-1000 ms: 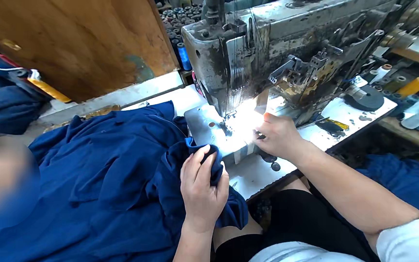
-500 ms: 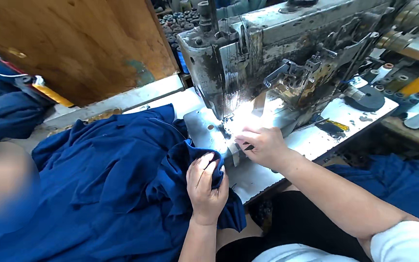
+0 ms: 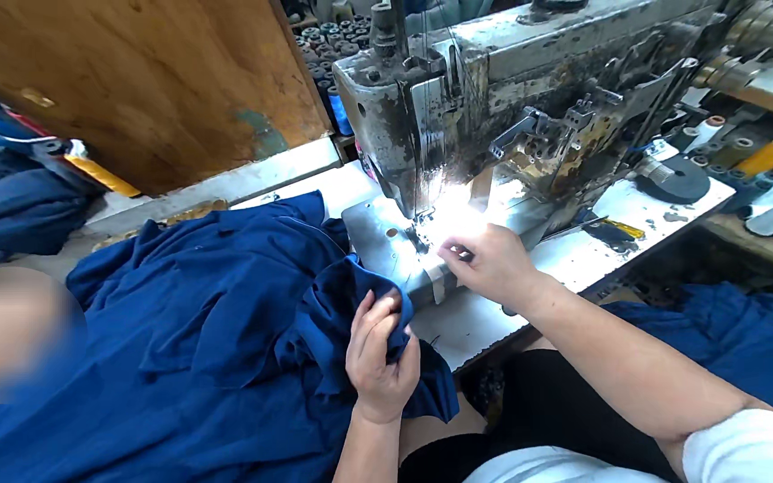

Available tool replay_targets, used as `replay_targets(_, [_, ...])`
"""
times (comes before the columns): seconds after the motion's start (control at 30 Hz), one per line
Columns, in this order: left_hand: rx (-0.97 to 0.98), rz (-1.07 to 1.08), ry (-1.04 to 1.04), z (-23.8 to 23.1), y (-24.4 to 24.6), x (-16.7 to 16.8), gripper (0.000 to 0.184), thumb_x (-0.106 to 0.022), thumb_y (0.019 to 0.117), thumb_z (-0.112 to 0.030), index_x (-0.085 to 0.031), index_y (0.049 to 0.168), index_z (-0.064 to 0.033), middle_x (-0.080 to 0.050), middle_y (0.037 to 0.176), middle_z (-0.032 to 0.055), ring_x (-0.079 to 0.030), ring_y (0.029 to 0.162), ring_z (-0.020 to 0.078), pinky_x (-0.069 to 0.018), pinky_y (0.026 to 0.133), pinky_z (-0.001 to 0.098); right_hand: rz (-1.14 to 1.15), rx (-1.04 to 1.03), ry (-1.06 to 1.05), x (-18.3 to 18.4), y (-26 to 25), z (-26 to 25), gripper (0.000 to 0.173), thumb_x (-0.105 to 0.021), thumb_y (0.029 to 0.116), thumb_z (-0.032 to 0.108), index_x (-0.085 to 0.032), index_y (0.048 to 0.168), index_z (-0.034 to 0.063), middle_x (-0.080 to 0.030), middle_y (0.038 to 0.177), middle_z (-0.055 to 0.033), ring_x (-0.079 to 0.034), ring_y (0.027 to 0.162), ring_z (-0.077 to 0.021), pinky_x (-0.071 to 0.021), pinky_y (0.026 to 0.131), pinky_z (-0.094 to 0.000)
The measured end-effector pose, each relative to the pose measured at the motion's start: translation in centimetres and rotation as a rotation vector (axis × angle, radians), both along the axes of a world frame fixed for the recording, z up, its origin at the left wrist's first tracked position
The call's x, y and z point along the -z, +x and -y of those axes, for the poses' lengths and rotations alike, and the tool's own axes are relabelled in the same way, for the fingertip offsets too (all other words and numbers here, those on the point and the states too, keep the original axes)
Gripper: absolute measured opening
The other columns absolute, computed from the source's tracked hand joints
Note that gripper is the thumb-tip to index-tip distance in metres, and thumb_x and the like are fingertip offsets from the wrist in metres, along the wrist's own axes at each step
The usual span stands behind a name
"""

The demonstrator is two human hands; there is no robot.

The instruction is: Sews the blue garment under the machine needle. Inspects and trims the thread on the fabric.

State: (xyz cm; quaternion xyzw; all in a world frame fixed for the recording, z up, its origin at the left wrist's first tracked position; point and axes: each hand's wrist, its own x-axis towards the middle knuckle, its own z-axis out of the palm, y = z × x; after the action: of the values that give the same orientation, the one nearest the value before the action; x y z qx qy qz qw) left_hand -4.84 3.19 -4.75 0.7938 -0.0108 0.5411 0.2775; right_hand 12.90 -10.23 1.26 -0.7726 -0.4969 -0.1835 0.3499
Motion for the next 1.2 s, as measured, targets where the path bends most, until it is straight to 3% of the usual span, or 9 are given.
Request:
replay_targets(0.17, [0.311,-0.32,-0.445,2.2,-8.0,-3.0,0.012,-0.065,0.0942,-0.018,-0.072,0.103,-0.0209,-0.072,0.103,-0.0127,-0.067,0.098,-0.0016,-0.0572,0.086,0.018,-0.398,-0.347,0.002,1.4,-2.2,5.7,0.031,-0.061,0.1017,0.03,-0.073,0.086,0.0054,-0.062,0.074,-0.0013,-0.056,0.069,-0.0032,-0.0465,0.063,-0.018])
replay_targets(0.33, [0.284,-0.516,-0.862,4.9,-9.7,-2.8,0.022,-0.077,0.0899,-0.019,-0.071,0.106,-0.005,-0.076,0.097,-0.0018,-0.072,0.089,0.0064,-0.061,0.083,0.0262,-1.128,-0.485,-0.251,3.0,-6.3,7.0,0.02,-0.065,0.0996,0.024,-0.074,0.093,0.0073,-0.063,0.073,0.0086,-0.052,0.063,0.0077,-0.0436,0.059,-0.012])
replay_targets(0.57, [0.298,-0.398,-0.779,6.8,-7.3,-3.6,0.018,-0.071,0.0952,-0.015,-0.074,0.11,-0.0049,-0.076,0.097,0.0,-0.072,0.087,0.0066,-0.061,0.08,0.0232,-1.532,-0.433,0.03,1.4,-7.0,5.4,0.021,-0.056,0.1061,0.022,-0.068,0.097,0.0064,-0.066,0.075,0.0046,-0.045,0.047,0.0017,-0.0372,0.044,-0.0141])
replay_targets(0.7, [0.267,-0.427,-0.642,7.8,-6.9,-3.6,0.016,-0.07,0.0951,-0.014,-0.074,0.108,-0.006,-0.076,0.097,-0.0024,-0.071,0.087,0.0047,-0.0606,0.08,0.0211,-1.648,-0.495,0.07,1.9,-6.9,4.7,0.018,-0.066,0.1012,0.023,-0.067,0.092,0.007,-0.06,0.068,0.0049,-0.043,0.045,0.0007,-0.0358,0.043,-0.0144])
replay_targets(0.83, [0.256,-0.482,-0.515,7.8,-7.0,-3.2,0.014,-0.071,0.0949,-0.019,-0.078,0.103,-0.0103,-0.069,0.11,0.0012,-0.065,0.106,0.0108,-0.0559,0.091,0.0231,-1.785,-0.526,0.121,2.0,-7.1,4.6,0.013,-0.064,0.1009,0.014,-0.063,0.089,0.0076,-0.054,0.062,0.0044,-0.042,0.045,-0.0004,-0.035,0.043,-0.0152])
replay_targets(0.97, [0.257,-0.475,-0.523,7.8,-7.0,-3.2,0.011,-0.071,0.0945,-0.018,-0.079,0.099,-0.0108,-0.068,0.119,0.0048,-0.062,0.116,0.0153,-0.0537,0.098,0.0262,-2.18,-0.565,0.477,2.3,-6.3,5.8,0.019,-0.047,0.1048,0.01,-0.062,0.095,0.0059,-0.061,0.072,0.0023,-0.045,0.046,0.0018,-0.039,0.043,-0.0113])
replay_targets(1.07, [0.302,-0.466,-0.586,7.6,-6.9,-3.4,0.012,-0.07,0.0959,-0.02,-0.078,0.098,-0.0111,-0.068,0.12,0.0044,-0.062,0.115,0.0143,-0.0536,0.098,0.0259,-2.501,-0.926,0.676,3.7,-4.5,7.9,0.021,-0.044,0.1064,0.016,-0.057,0.092,0.0091,-0.055,0.07,0.0045,-0.046,0.044,0.0041,-0.0433,0.043,-0.0077])
replay_targets(1.13, [0.359,-0.449,-0.715,7.4,-6.9,-3.4,0.013,-0.068,0.0972,-0.02,-0.076,0.099,-0.0092,-0.069,0.121,0.0061,-0.064,0.114,0.0143,-0.0548,0.096,0.0269,-2.377,-1.104,0.51,4.6,-3.3,9.4,0.016,-0.046,0.1074,0.019,-0.055,0.095,0.0137,-0.05,0.066,0.008,-0.044,0.043,0.0057,-0.0413,0.042,-0.0071])
replay_targets(1.2, [0.378,-0.406,-0.891,7.3,-7.0,-3.5,0.012,-0.067,0.0969,-0.016,-0.075,0.103,-0.0088,-0.072,0.118,0.0068,-0.068,0.108,0.0126,-0.0579,0.092,0.0275,-2.01,-0.864,0.188,4.1,-2.1,11.2,0.011,-0.049,0.1068,0.019,-0.055,0.098,0.0148,-0.049,0.063,0.0084,-0.04,0.042,0.0046,-0.036,0.04,-0.0092])
